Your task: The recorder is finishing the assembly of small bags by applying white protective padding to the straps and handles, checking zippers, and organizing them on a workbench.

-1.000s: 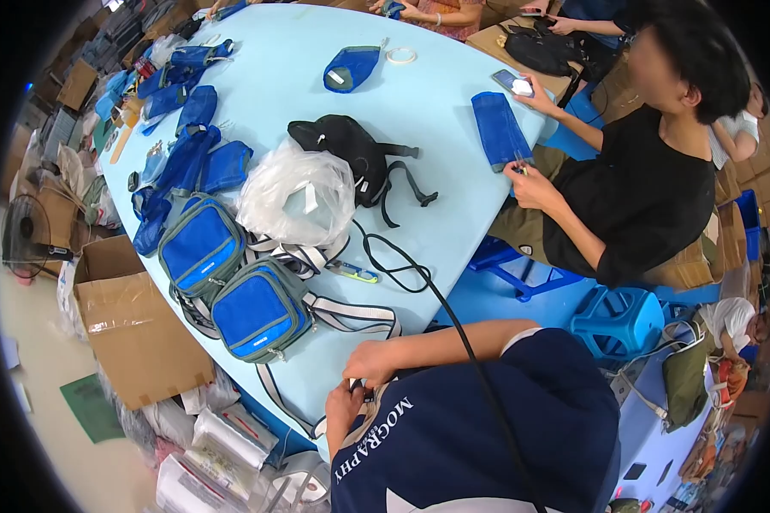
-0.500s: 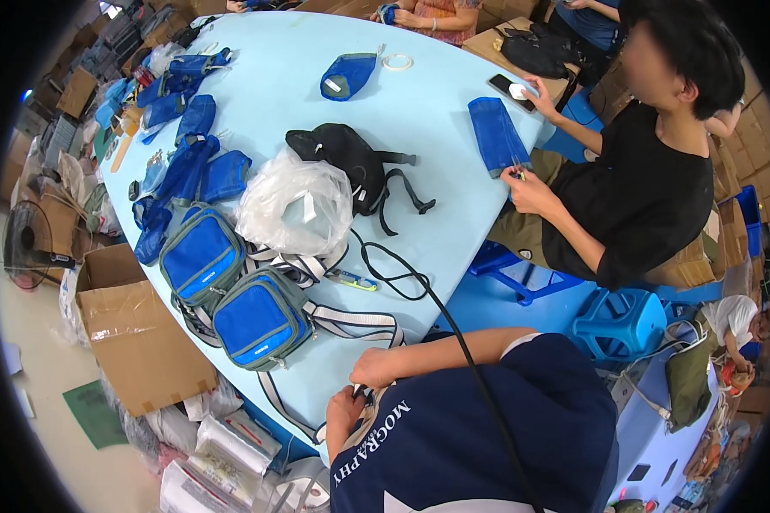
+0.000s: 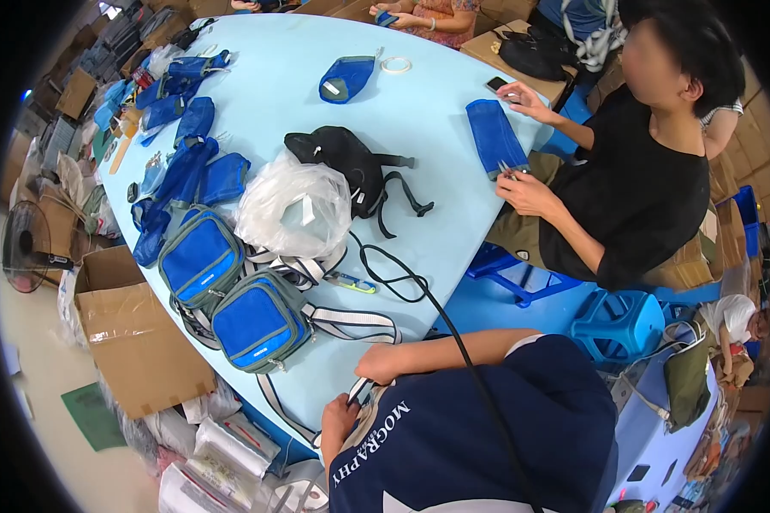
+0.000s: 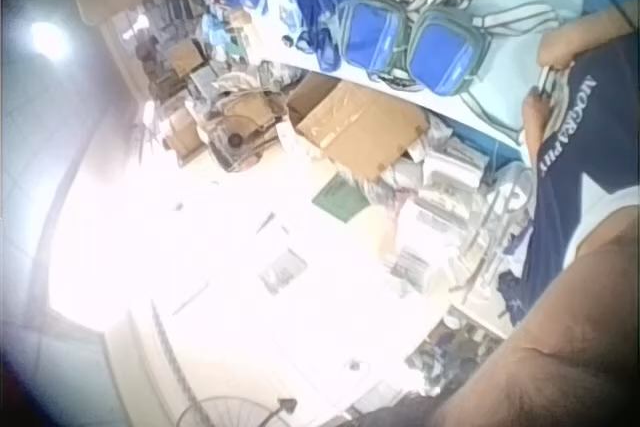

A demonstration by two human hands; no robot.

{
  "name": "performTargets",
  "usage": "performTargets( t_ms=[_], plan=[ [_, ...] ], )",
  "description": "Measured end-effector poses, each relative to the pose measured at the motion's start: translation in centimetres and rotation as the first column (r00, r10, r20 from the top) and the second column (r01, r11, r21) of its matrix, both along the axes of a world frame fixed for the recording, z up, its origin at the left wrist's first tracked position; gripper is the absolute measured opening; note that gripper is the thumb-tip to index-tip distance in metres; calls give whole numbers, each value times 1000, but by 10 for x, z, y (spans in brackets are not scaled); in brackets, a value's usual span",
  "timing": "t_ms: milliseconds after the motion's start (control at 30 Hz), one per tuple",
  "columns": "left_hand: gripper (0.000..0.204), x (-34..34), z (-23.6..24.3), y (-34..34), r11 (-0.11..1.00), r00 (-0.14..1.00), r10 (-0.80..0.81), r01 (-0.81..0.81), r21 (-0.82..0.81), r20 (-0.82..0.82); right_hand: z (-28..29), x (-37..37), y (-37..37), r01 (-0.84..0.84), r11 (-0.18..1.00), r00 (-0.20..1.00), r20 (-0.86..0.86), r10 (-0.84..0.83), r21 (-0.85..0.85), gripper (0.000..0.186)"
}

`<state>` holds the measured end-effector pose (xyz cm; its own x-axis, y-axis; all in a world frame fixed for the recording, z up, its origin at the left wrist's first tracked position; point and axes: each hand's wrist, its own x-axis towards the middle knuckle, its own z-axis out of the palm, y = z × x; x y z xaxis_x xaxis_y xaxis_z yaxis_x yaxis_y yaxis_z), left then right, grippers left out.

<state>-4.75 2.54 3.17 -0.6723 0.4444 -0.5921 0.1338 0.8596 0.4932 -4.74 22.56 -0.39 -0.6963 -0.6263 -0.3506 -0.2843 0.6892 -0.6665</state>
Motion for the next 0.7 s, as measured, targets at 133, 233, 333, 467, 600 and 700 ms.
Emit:
performTargets(
  t_ms=[133,233,333,467,600,700],
  plan=[
    [25,6,-4,-19,998,997,34,-37,42,66,-5,3,7,88,996,984,-154,-89,-15,11],
    [25,29,-10,-55,981,993,121,-116,152,-19,-10,2,14,149,988,955,-253,-152,-33,14],
    [13,35,18,-61,997,989,72,-67,45,-131,-2,-5,30,219,975,951,-215,-221,-34,19],
    [12,37,-22,-106,971,981,174,-156,183,-83,6,-7,29,172,976,970,-148,-192,-136,18],
    [25,31,1,-96,1000,985,-4,6,10,-171,9,-8,18,-121,983,992,39,117,141,15],
    [28,33,-9,-90,976,983,181,-182,116,21,7,-10,9,-129,989,988,-73,134,67,18]
  ],
)
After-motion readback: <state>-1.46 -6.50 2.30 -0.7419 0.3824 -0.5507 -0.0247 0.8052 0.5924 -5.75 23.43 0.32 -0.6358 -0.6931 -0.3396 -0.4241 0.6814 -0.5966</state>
